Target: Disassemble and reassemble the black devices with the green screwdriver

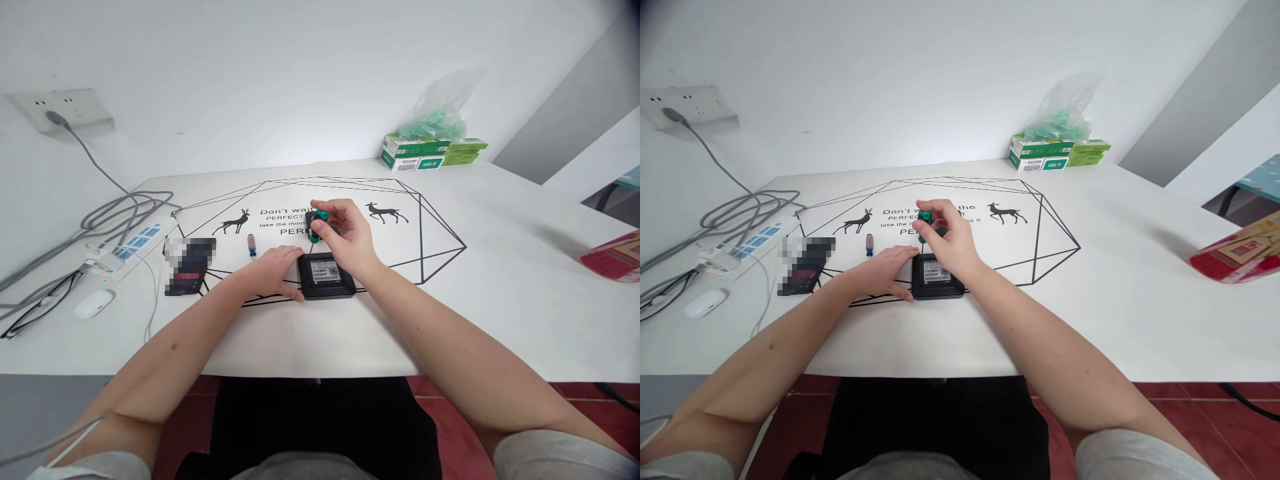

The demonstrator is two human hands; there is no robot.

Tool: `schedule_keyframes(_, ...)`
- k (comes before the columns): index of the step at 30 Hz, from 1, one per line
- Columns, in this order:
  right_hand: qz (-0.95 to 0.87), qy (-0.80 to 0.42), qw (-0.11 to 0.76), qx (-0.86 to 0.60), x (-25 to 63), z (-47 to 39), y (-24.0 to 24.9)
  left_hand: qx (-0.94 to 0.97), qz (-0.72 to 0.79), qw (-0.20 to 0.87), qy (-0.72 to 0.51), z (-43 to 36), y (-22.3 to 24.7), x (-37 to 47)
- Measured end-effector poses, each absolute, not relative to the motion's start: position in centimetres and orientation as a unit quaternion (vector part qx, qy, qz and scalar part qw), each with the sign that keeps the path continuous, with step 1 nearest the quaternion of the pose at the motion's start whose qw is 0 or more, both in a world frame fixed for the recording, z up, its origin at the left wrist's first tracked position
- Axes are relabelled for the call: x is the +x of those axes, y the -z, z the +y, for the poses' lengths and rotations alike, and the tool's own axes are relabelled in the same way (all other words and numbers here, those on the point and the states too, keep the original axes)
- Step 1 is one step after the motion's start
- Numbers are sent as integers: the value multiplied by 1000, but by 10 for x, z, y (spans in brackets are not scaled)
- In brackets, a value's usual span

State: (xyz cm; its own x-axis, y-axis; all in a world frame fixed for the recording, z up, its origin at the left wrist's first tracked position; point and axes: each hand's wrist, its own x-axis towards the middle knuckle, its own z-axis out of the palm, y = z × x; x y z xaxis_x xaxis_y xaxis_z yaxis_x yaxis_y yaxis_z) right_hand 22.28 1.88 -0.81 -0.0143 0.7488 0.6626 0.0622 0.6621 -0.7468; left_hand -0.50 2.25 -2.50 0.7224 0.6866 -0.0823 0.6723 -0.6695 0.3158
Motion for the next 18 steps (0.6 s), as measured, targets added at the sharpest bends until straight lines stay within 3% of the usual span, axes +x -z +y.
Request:
schedule_keyframes(11, -736, -141, 571, -335, 230, 19, 5, 912, 379, 158, -12, 20, 21, -3)
schedule_keyframes(18, -732, -170, 578, -317, 233, 22, 5, 907, 389, 163, -6, 18, 19, -1)
